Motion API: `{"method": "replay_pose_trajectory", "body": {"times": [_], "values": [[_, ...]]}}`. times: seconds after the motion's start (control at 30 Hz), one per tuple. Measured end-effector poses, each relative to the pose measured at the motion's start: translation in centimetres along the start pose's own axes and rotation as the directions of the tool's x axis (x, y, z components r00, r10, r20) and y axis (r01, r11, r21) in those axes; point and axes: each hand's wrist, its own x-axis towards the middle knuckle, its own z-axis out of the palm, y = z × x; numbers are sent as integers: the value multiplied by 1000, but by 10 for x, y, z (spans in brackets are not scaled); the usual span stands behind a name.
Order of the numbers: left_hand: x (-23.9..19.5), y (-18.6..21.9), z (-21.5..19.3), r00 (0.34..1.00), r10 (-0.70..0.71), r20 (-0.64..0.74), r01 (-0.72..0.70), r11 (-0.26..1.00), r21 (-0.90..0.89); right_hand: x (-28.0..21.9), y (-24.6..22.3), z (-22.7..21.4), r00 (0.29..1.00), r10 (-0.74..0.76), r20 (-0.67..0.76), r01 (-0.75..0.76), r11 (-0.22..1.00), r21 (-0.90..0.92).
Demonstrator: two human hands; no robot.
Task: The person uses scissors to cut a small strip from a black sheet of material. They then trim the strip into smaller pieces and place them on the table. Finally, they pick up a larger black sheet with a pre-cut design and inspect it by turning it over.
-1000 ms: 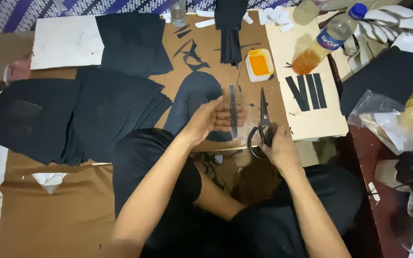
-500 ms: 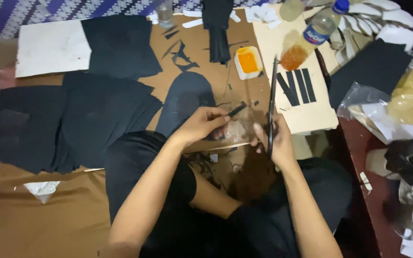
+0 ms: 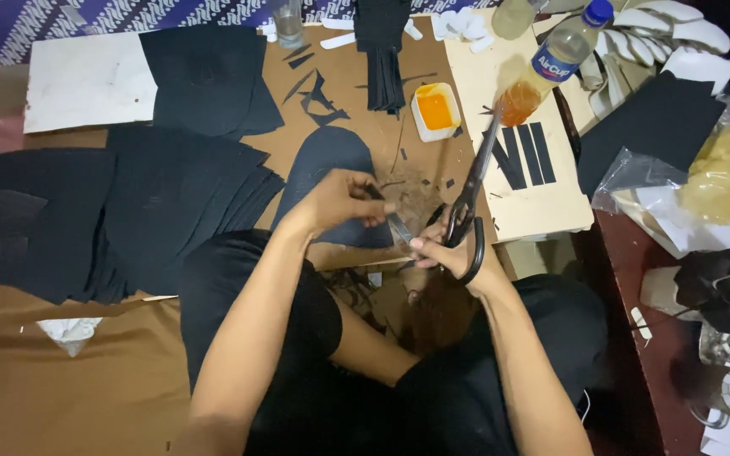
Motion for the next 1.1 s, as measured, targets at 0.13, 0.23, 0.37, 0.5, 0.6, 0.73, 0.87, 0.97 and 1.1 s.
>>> {"method": "replay_pose_trajectory", "body": {"times": [0.13,0.23,0.37,0.5,0.6,0.73,0.87,0.97,1.1], "values": [[17,-21,1,981,19,-192,-54,982,-182,11,24,4,998,-63,9,63,998,13],[19,-29,4,973,-44,-226,-43,930,-364,15,32,10,994,-97,-59,102,991,89],[4,-13,24,982,20,-189,-115,853,-509,16,18,28,959,-164,-229,201,968,149],[-4,-2,33,981,47,-190,-110,937,-331,16,16,37,947,-182,-266,222,967,127],[1,-13,30,964,63,-258,-130,959,-252,17,12,44,946,-189,-265,233,962,144],[6,-23,25,955,55,-293,-135,956,-261,14,2,46,955,-173,-239,201,975,98],[-7,0,31,940,198,-278,-247,957,-151,16,-6,45,948,-204,-245,217,976,27],[-15,3,32,948,231,-220,-248,967,-52,18,-6,38,942,-212,-260,231,972,45],[-14,2,34,957,227,-179,-227,974,22,21,4,35,937,-202,-284,212,977,5]]}}
